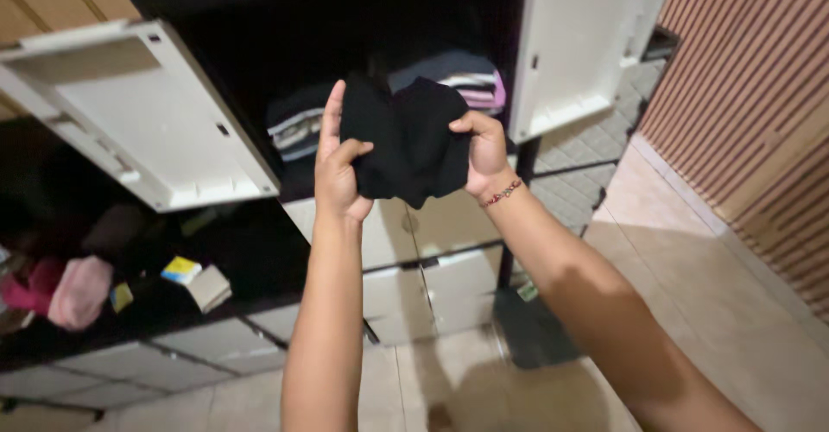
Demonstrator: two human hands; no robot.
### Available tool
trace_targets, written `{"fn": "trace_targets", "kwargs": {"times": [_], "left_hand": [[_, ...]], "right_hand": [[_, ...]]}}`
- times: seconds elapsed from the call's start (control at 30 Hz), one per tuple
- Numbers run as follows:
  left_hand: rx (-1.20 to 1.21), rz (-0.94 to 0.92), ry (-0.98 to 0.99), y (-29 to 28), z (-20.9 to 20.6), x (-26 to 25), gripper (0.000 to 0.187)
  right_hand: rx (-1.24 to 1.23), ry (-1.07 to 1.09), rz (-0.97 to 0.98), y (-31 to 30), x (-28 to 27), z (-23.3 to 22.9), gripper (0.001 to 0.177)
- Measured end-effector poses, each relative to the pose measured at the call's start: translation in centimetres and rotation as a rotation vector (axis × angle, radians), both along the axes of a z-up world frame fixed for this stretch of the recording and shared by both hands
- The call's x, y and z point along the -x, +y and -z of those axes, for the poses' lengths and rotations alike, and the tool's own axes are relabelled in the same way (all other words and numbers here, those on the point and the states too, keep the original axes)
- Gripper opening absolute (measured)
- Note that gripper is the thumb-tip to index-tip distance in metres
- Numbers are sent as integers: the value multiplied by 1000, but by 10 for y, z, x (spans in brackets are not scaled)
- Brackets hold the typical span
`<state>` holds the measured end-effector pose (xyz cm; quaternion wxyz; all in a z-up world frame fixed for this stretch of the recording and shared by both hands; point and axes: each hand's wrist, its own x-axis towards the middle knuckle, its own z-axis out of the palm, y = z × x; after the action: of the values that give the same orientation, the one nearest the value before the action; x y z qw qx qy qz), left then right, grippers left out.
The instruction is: The person folds various clothing items on a bed and places them into a storage cabinet. The person handles t-shirts, shorts, and socks, folding each item by hand and stacking them neatly inside the cabinet.
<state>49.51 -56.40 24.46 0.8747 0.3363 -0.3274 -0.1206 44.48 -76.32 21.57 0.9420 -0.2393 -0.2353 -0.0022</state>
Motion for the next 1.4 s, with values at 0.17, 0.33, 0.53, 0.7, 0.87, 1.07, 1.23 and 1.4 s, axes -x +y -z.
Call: {"fn": "trace_targets", "kwargs": {"times": [0.17,0.33,0.53,0.7,0.87,1.07,1.23,1.4], "left_hand": [[-105,-145,-172,15,-22,-77,90],[-100,-107,-85,31,-17,-132,92],[-12,-106,-67,30,-6,-196,91],[80,-371,-182,13,-14,-287,75],[-382,-700,322,34,15,-339,59],[-572,-844,44,58,67,-342,66],[-751,-1058,-189,62,69,-334,69],[-1082,-1310,-406,58,45,-294,70]], "right_hand": [[-15,-80,-19,10,-82,-15,59],[-51,-41,-22,15,-151,-4,49],[1,-74,-10,14,-219,-3,40],[-2,-108,53,-7,-306,-24,40],[253,370,400,1,-358,26,10],[240,571,284,-7,-342,61,15],[251,565,219,-2,-326,33,24],[384,742,255,-12,-348,21,30]]}}
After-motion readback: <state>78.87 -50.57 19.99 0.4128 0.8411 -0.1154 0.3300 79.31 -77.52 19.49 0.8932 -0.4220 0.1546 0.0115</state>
